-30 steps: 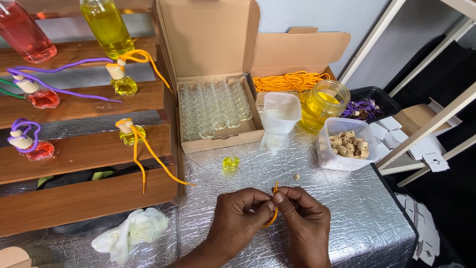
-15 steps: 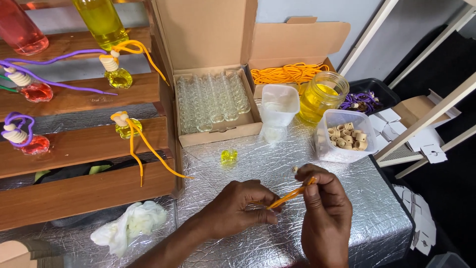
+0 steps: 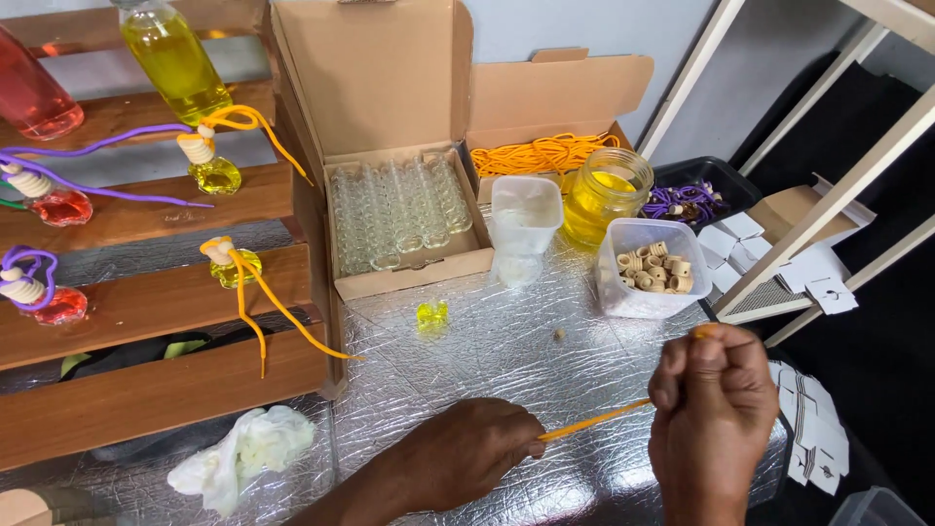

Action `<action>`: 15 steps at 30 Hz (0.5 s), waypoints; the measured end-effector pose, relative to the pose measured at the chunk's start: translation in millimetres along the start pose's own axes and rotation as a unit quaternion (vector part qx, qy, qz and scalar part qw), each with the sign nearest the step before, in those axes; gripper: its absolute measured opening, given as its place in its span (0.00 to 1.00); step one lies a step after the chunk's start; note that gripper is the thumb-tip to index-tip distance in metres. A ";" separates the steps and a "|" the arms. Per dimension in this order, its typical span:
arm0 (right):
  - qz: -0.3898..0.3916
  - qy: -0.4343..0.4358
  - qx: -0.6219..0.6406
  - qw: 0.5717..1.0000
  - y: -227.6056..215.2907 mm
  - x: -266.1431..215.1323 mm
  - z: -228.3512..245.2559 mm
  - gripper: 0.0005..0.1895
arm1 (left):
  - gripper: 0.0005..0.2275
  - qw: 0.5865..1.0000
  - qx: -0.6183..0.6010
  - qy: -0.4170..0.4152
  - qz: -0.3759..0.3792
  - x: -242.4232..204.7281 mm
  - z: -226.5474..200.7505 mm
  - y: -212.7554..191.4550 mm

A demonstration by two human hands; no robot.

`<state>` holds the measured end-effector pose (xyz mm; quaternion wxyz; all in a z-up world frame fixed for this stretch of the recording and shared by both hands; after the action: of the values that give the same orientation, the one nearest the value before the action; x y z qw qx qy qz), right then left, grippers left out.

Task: Assembling small perfume bottles by attaching cords and packaging them into individual cardboard boxes.

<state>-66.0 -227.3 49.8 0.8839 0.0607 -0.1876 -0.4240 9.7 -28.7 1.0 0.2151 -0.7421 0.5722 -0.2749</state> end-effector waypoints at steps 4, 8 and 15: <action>0.043 0.052 -0.052 0.996 -15.5 5.0 -28.9 0.05 | 0.06 0.993 0.108 -0.055 -0.001 3.3 1.9 0.5; 0.092 0.101 -0.126 0.983 -21.9 5.3 -32.9 0.07 | 0.07 0.979 0.195 -0.057 -0.007 11.9 2.2 6.4; 0.155 0.153 -0.121 0.968 -19.3 -10.0 -39.5 0.08 | 0.20 0.967 0.007 0.015 -0.254 34.9 -34.3 -24.9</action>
<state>-70.6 -233.8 5.4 0.9578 -0.0122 -0.0041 -0.2871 12.2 -56.3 48.4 0.1345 -0.8573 0.3664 -0.3358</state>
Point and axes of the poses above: each hand's wrist, its own x-axis towards the middle knuckle, its own y-axis out of the palm, z = x × y, the point moved 4 cm from there along x, towards the middle knuckle, and after that the axes turned 6 degrees about -x, right-handed, at the moved point
